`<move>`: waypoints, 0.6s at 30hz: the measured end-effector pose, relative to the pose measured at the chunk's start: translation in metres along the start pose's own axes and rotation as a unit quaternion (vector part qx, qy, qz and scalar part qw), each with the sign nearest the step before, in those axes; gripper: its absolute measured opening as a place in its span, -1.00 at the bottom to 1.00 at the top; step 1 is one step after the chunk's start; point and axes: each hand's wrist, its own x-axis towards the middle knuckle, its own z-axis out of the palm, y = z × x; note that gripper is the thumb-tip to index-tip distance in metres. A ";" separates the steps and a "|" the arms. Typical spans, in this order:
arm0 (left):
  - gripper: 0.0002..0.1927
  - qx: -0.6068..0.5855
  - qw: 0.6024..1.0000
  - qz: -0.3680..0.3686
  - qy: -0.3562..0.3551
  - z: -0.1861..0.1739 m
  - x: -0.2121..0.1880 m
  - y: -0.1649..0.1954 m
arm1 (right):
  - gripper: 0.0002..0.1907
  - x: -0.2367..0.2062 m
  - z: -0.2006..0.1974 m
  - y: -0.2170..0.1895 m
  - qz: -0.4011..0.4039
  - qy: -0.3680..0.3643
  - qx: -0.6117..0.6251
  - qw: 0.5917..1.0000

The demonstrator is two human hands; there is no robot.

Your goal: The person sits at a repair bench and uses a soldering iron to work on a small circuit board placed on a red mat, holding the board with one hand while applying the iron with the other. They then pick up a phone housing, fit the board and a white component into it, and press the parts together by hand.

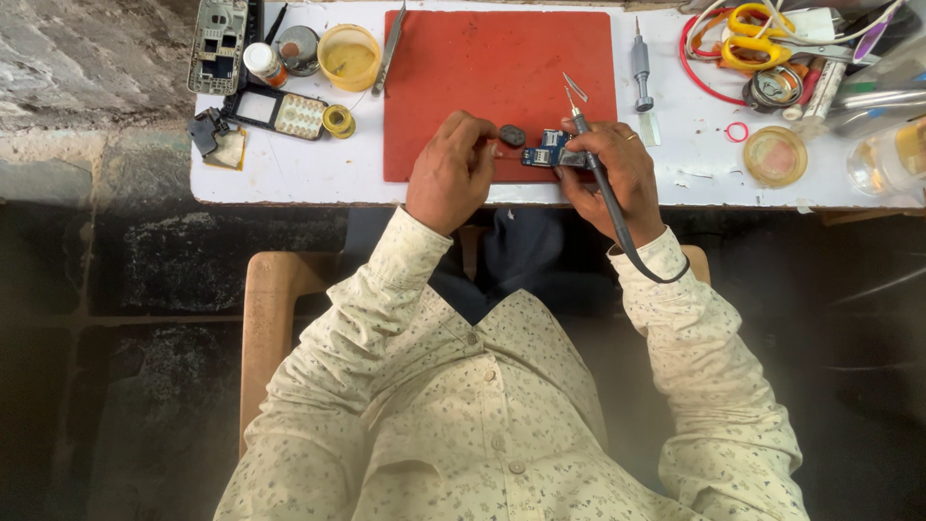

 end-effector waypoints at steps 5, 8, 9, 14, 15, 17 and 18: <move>-0.90 -0.003 1.000 -0.006 0.005 0.001 0.001 0.000 | -0.56 0.002 -0.001 -0.002 -0.002 -0.010 0.009 1.000; -0.90 -0.005 1.000 -0.006 0.006 0.000 0.001 0.000 | -0.54 -0.001 -0.001 -0.002 0.003 -0.012 0.009 1.000; -0.90 -0.005 1.000 -0.009 0.004 0.000 0.001 -0.001 | -0.57 -0.001 -0.001 -0.001 0.003 -0.010 0.010 1.000; -0.91 -0.004 1.000 0.002 0.006 0.000 0.000 -0.001 | -0.74 -0.008 -0.001 0.009 0.050 0.028 0.152 0.987; -0.91 -0.004 1.000 0.003 0.007 0.000 0.000 -0.001 | -0.71 -0.011 -0.002 0.011 0.065 0.041 0.186 0.980; -0.91 -0.003 1.000 0.005 0.009 0.001 -0.001 -0.001 | -0.63 -0.018 -0.005 0.014 0.094 0.067 0.254 0.960; -0.91 -0.005 1.000 0.005 0.010 0.000 -0.001 -0.001 | -0.61 -0.019 -0.005 0.016 0.105 0.092 0.292 0.946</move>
